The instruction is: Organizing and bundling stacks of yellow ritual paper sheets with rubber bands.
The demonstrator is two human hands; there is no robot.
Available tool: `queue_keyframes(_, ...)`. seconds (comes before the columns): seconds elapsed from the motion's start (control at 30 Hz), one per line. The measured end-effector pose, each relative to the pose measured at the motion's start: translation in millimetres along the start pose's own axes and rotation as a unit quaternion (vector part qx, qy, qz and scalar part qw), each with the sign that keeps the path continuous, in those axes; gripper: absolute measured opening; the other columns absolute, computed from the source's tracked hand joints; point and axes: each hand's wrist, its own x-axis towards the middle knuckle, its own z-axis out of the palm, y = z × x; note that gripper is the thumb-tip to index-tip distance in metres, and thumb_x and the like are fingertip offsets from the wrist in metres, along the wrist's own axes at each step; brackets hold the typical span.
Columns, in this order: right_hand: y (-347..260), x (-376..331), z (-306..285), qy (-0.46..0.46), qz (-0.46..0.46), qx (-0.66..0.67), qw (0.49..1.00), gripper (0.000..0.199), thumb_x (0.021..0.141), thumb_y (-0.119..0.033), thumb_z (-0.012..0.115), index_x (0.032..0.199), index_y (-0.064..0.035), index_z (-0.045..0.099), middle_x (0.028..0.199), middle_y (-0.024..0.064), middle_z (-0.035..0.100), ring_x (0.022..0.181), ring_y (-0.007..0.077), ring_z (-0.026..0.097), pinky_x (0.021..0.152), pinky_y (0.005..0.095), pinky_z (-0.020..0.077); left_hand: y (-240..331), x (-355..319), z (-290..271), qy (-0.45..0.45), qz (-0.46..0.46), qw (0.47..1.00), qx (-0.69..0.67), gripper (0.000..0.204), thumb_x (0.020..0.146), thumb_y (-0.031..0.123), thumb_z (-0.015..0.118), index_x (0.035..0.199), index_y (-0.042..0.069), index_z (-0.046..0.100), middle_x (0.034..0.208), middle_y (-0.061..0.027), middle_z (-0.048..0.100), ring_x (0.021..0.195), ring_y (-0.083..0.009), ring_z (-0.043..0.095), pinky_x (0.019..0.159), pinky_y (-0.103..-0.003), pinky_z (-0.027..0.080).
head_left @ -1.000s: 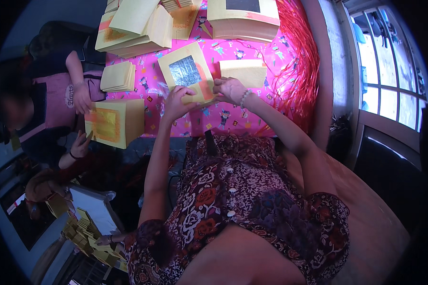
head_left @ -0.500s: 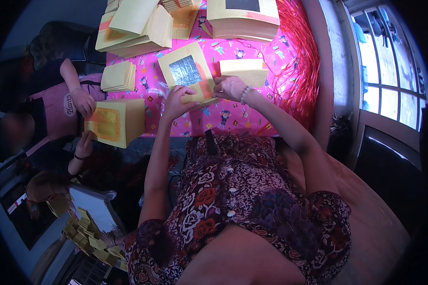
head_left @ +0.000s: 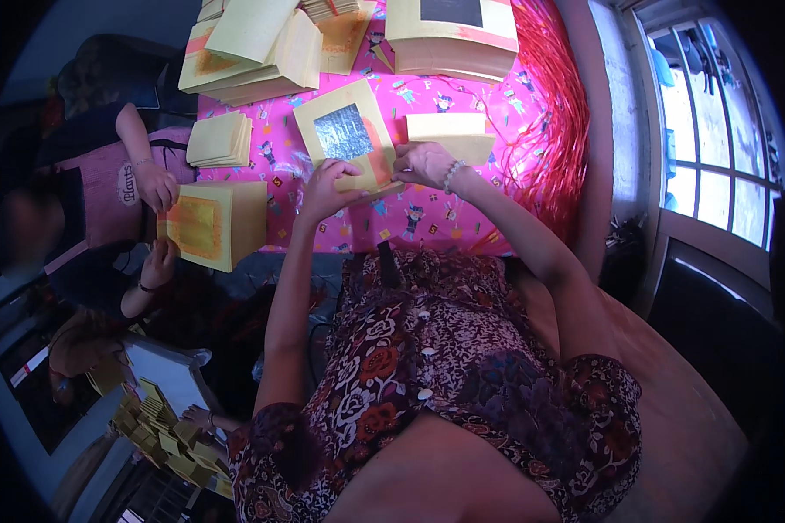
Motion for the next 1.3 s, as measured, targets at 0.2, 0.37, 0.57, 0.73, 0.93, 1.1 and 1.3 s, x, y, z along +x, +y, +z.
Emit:
queue_keyframes(0.2, -1.6, -0.6, -11.8, 0.081, -0.108, 0.011, 0.991, 0.013, 0.079, -0.023, 0.064, 0.082, -0.0105, 0.064, 0.085, 0.0064, 0.059, 0.085, 0.0248, 0.059, 0.076, 0.0358, 0.0495, -13.7, -15.5, -4.0, 0.028, 0.078, 0.996, 0.035, 0.060, 0.060, 0.029, 0.083, 0.112, 0.013, 0.058, 0.111, -0.0100, 0.051, 0.109, -0.0299, 0.047, 0.093, -0.040, 0.041)
queue_keyframes(0.37, -5.2, 7.2, -34.2, 0.085, -0.089, 0.090, 0.988, 0.016, 0.079, -0.020, 0.066, 0.084, -0.0051, 0.064, 0.085, 0.0083, 0.062, 0.083, 0.0258, 0.061, 0.075, 0.0354, 0.0500, -23.3, -19.3, -32.7, 0.034, 0.079, 0.992, 0.090, 0.061, 0.060, 0.029, 0.082, 0.113, 0.012, 0.057, 0.122, -0.0107, 0.050, 0.110, -0.0313, 0.045, 0.094, -0.041, 0.038)
queue_keyframes(0.57, -9.0, 22.1, -49.7, 0.036, 0.051, 0.287, 0.956, 0.030, 0.083, -0.029, 0.067, 0.100, -0.0065, 0.059, 0.086, 0.0105, 0.065, 0.078, 0.0202, 0.064, 0.072, 0.0338, 0.0509, -48.3, -3.4, -29.0, 0.198, 0.024, 0.980, -0.014, 0.021, 0.082, 0.020, 0.063, 0.093, 0.002, 0.065, 0.089, -0.0172, 0.064, 0.089, -0.0325, 0.058, 0.083, -0.040, 0.045)
queue_keyframes(0.73, 0.9, 43.8, -42.9, 0.087, 0.048, 0.192, 0.976, 0.064, 0.074, -0.036, 0.074, 0.120, -0.0010, 0.047, 0.111, 0.0188, 0.058, 0.105, 0.0316, 0.057, 0.094, 0.0373, 0.0443, -61.4, 18.8, -35.6, 0.191, 0.006, 0.977, -0.098, 0.025, 0.085, 0.020, 0.060, 0.099, -0.001, 0.063, 0.090, -0.0192, 0.066, 0.085, -0.0344, 0.064, 0.072, -0.040, 0.050)
queue_keyframes(0.93, -2.6, 77.0, -27.3, 0.157, 0.181, 0.163, 0.957, 0.039, 0.082, -0.035, 0.065, 0.087, 0.0029, 0.056, 0.083, 0.0180, 0.059, 0.073, 0.0298, 0.060, 0.069, 0.0394, 0.0489, -72.1, 27.6, -30.9, 0.185, -0.093, 0.968, -0.141, 0.029, 0.085, 0.024, 0.060, 0.101, -0.001, 0.060, 0.088, -0.0198, 0.067, 0.080, -0.0329, 0.066, 0.068, -0.040, 0.050)
queue_keyframes(1.1, 0.6, 77.5, -14.8, 0.198, 0.234, 0.163, 0.938, 0.038, 0.082, -0.033, 0.067, 0.079, 0.0025, 0.052, 0.077, 0.0156, 0.056, 0.064, 0.0282, 0.057, 0.060, 0.0383, 0.0464, -52.1, 32.9, -23.2, 0.246, -0.116, 0.954, -0.127, 0.033, 0.085, 0.013, 0.062, 0.112, 0.002, 0.047, 0.067, -0.0082, 0.056, 0.055, -0.0141, 0.052, 0.050, -0.031, 0.041)
queue_keyframes(1.3, -7.1, 79.8, -7.9, 0.243, 0.237, 0.142, 0.930, 0.038, 0.079, -0.029, 0.069, 0.069, 0.0006, 0.048, 0.068, 0.0137, 0.050, 0.059, 0.0282, 0.050, 0.056, 0.0390, 0.0417, -47.9, 33.4, -12.2, 0.297, -0.133, 0.936, -0.135, 0.043, 0.085, 0.015, 0.063, 0.120, 0.008, 0.040, 0.070, -0.0089, 0.055, 0.058, -0.0234, 0.059, 0.052, -0.037, 0.044)
